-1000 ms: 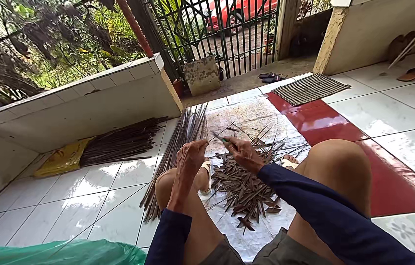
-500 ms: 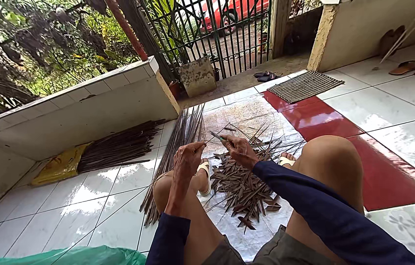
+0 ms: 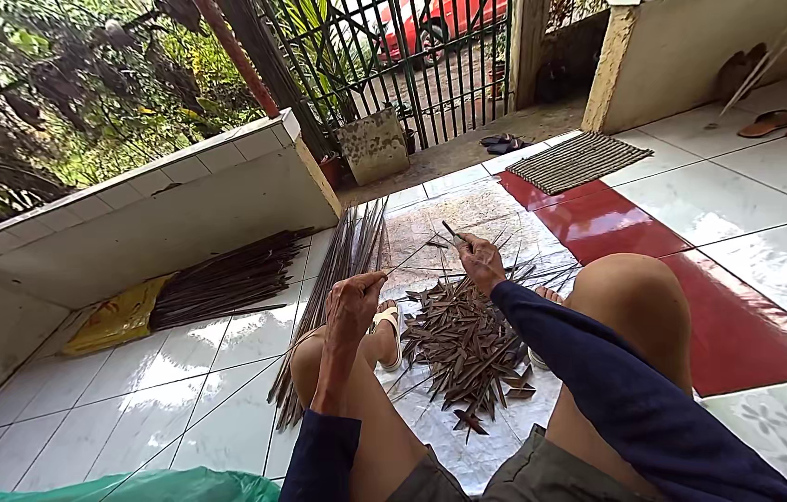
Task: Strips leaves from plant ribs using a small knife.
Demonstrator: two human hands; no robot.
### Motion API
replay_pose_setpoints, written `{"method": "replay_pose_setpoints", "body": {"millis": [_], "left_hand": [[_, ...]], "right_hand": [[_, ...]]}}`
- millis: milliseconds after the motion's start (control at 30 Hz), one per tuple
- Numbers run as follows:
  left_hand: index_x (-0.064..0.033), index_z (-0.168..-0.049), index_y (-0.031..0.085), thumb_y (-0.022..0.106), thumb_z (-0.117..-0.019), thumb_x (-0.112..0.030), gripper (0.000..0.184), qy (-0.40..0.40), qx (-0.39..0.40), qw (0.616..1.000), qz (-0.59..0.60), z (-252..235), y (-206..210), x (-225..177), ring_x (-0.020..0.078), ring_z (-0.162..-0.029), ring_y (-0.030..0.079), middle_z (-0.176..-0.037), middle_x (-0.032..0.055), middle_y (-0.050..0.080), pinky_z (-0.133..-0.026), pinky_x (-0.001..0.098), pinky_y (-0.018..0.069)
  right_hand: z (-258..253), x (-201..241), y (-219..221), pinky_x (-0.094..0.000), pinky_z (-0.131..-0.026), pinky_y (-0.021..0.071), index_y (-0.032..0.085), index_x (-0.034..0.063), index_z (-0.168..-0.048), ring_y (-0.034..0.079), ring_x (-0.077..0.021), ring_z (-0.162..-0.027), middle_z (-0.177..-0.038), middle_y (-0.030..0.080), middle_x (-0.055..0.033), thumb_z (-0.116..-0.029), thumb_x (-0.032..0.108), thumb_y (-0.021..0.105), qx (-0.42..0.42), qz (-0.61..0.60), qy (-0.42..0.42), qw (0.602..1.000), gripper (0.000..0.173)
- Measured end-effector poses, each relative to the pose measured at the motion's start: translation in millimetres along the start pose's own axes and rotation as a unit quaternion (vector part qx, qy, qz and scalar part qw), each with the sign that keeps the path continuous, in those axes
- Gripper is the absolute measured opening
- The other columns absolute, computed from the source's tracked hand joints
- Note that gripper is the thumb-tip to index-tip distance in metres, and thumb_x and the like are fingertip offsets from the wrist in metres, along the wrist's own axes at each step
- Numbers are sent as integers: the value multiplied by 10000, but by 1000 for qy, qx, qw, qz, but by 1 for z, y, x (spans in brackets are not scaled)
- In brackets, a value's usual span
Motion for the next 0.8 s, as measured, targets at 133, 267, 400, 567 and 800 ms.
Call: {"method": "replay_pose_setpoints", "body": {"millis": [133, 267, 400, 567, 800], "left_hand": [[-307, -1159, 787, 573, -1045, -338, 244, -2, -23, 998, -65, -1, 2, 1, 174, -947, 717, -1003, -18, 765, -829, 494, 553], [-294, -1161, 790, 587, -1034, -307, 239, 6, -46, 994, -95, -2, 2, -7, 223, -875, 712, -940, 25, 745, -754, 497, 549], [-272, -1148, 795, 603, -1028, -293, 227, 32, -52, 993, -103, -1, 4, -17, 230, -857, 715, -937, 35, 745, -736, 496, 555], [-269, -1151, 796, 607, -1027, -302, 229, 54, -61, 989, -123, 0, 5, -23, 228, -784, 698, -871, 43, 714, -676, 467, 546], [-261, -1142, 798, 610, -1022, -280, 224, 65, -64, 987, -130, 0, 6, -23, 231, -783, 701, -876, 48, 718, -663, 464, 547]], "right_hand": [[9, 25, -16, -507, -705, 521, 672, 127, -1307, 634, -268, -725, -847, 669, -114, -1104, 347, 437, -25, -54, -59, 996, 381], [40, 61, 12, -444, -632, 519, 685, 166, -1316, 584, -197, -638, -797, 646, -65, -1091, 329, 486, 80, -58, -131, 986, 342], [67, 79, 45, -403, -648, 506, 697, 187, -1299, 571, -168, -645, -793, 640, -44, -1083, 342, 503, 176, -61, -150, 971, 330], [68, 78, 48, -412, -696, 511, 708, 183, -1279, 599, -175, -692, -819, 660, -49, -1089, 362, 483, 180, -35, -151, 971, 344], [61, 71, 45, -442, -714, 517, 715, 194, -1281, 624, -196, -719, -836, 680, -52, -1094, 362, 470, 177, -6, -131, 975, 351]]}}
Point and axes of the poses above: each hand's wrist, its own z-axis away from the middle knuckle, its own y-axis out of the palm, x = y × z, the point moved 10 cm from there along -z, towards the middle knuckle
